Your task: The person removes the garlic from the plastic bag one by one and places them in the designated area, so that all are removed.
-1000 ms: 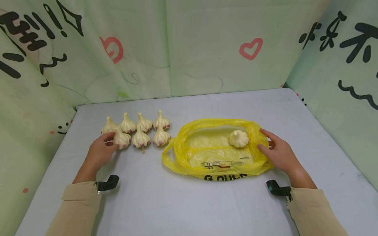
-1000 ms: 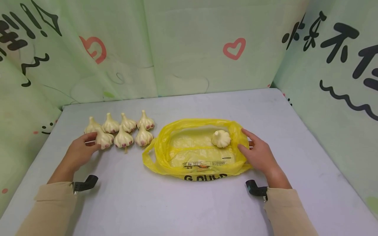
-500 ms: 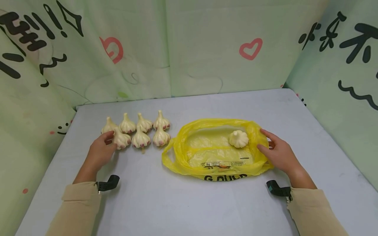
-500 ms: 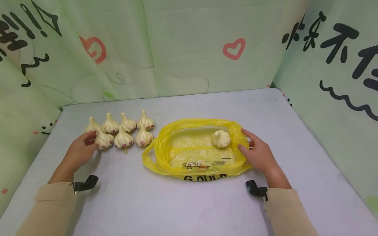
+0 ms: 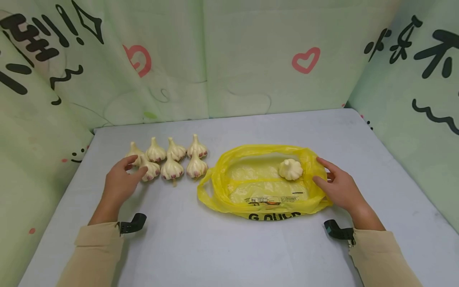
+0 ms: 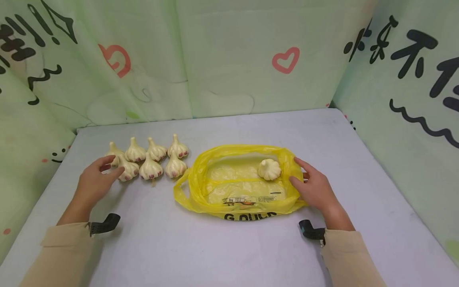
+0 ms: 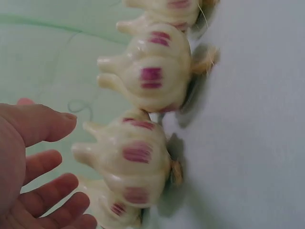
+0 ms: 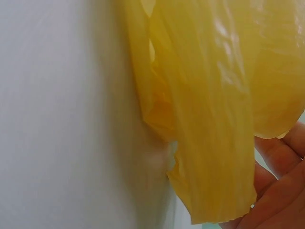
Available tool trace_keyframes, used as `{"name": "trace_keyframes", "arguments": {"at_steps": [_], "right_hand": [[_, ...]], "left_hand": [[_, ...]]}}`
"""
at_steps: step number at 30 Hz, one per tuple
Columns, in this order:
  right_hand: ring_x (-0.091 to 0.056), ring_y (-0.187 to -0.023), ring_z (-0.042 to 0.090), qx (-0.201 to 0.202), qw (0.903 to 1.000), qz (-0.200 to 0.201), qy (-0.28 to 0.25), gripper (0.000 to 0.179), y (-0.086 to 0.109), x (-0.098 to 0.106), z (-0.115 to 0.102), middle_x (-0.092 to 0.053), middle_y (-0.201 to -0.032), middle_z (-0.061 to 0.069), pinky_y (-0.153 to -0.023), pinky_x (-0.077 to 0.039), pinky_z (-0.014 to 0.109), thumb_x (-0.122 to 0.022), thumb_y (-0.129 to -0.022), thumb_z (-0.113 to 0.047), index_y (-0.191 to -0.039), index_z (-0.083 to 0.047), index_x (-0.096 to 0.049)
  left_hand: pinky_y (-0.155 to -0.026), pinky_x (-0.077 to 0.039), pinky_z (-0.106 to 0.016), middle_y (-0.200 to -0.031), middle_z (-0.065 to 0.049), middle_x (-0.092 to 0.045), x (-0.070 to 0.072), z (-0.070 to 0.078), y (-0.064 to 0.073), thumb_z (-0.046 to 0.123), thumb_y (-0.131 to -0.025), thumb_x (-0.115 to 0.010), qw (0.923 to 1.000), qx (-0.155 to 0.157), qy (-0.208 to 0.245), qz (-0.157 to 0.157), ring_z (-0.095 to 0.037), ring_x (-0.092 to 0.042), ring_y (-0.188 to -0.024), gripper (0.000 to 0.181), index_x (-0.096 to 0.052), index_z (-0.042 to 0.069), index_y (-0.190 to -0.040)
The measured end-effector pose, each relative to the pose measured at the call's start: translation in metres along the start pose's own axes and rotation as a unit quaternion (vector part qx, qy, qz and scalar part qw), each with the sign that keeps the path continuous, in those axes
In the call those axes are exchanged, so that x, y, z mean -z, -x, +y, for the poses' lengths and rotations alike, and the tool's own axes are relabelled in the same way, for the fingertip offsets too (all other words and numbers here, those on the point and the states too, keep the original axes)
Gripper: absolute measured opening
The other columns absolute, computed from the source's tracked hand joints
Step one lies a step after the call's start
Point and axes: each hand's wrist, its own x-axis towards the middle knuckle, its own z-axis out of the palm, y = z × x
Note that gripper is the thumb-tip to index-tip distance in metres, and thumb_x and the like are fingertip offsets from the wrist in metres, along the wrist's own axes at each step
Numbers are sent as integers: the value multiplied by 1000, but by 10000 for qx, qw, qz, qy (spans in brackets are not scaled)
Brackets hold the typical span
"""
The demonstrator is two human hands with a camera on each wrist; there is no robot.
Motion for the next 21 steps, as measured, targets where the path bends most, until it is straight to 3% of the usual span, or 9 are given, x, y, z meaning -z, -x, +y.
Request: {"name": "trace_keyframes", "arguments": {"at_steps": [8,15,21], "right_hand": [[-51,-120,49,-28,10000,-7,-53,66,2,0,-1,-35,-150,34,-91,-50,56,-55,-103,-30,-157,-2,-29],[-51,-120,49,-28,10000,-14,-39,65,2,0,-1,-35,-151,32,-90,-51,57,-55,-103,-29,-157,-2,-29],[-50,-120,48,13,10000,-43,-74,66,3,0,-1,-34,-152,32,-91,-50,57,-55,-103,-29,-157,-3,-29]], "left_hand": [[-101,-42,-57,-153,-23,-37,-5,27,12,30,-97,-67,9975,-559,333,262,-46,-39,-136,67,-40,8,-154],[-107,-39,-52,-152,-20,-43,-21,50,22,28,-95,-71,9921,-1109,578,-61,-39,-41,-137,65,-44,7,-151],[-111,-37,-43,-150,-13,-47,-46,74,28,24,-96,-70,9835,-1431,1039,-382,-29,-44,-138,58,-49,5,-147]]}}
